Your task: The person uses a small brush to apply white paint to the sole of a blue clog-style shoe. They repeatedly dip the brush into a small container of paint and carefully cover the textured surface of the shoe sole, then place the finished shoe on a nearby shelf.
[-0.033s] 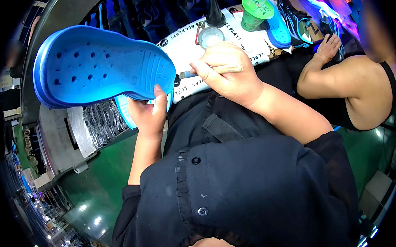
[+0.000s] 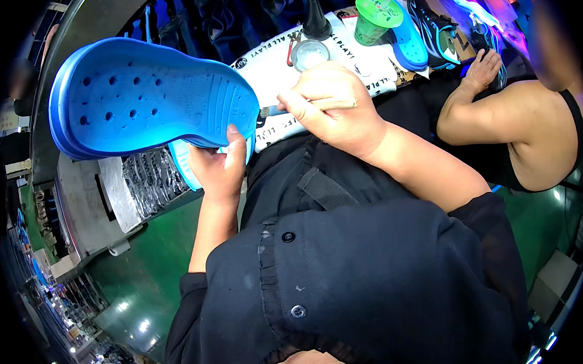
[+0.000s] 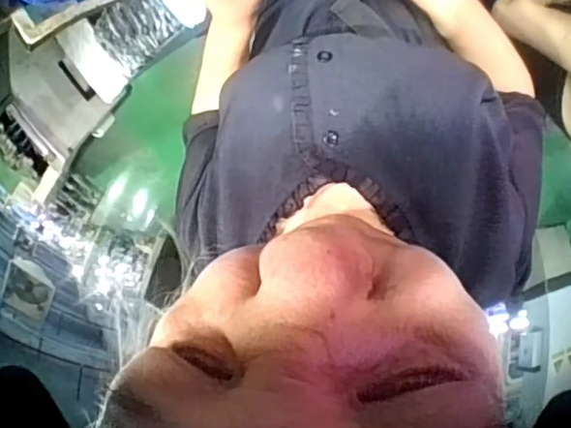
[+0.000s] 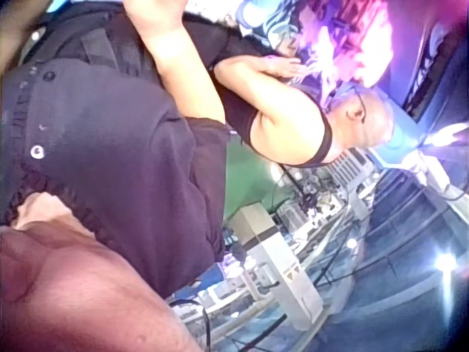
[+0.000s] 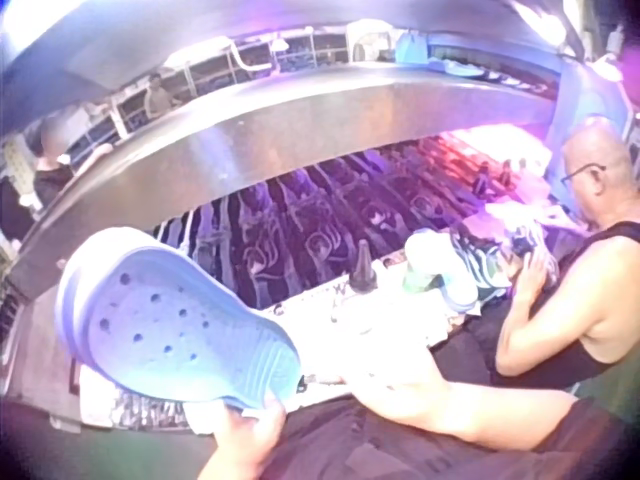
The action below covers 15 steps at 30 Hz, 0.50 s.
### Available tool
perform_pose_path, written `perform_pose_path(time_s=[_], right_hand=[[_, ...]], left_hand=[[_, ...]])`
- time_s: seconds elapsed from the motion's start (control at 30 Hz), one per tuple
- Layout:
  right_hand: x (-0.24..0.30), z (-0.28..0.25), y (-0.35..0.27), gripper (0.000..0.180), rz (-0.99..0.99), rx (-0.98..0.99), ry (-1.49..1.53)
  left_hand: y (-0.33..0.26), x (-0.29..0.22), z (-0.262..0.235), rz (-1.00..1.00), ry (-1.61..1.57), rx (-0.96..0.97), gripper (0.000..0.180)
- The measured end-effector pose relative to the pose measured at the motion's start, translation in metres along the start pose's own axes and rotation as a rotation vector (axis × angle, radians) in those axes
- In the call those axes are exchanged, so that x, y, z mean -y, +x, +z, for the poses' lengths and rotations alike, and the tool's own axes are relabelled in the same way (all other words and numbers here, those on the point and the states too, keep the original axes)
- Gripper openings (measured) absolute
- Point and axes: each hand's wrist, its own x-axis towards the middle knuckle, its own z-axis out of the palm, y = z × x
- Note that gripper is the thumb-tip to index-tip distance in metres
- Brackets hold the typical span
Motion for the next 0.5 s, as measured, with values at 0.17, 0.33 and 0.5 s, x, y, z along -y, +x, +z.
perform_pose_path(time_s=[0.17, 0.33, 0.5], right_hand=[[0.0045, 0.0023, 0.0023, 0.015, 0.002, 0.071, 0.019], [0.0035, -0.0002, -0.0008, 0.015, 0.105, 0.030, 0.085], [0.0048, 0.0063, 0.0023, 0.019, 0.028, 0.046, 0.070]], left_hand=[[-0.0024, 0.0031, 0.0024, 0.002, -0.031, 0.012, 0.023], [-0.0047, 0.0077, -0.0007, 0.022, 0.001, 0.065, 0.029], [-0.0042, 0.0068, 0.0012, 0.059, 0.042, 0.074, 0.029]])
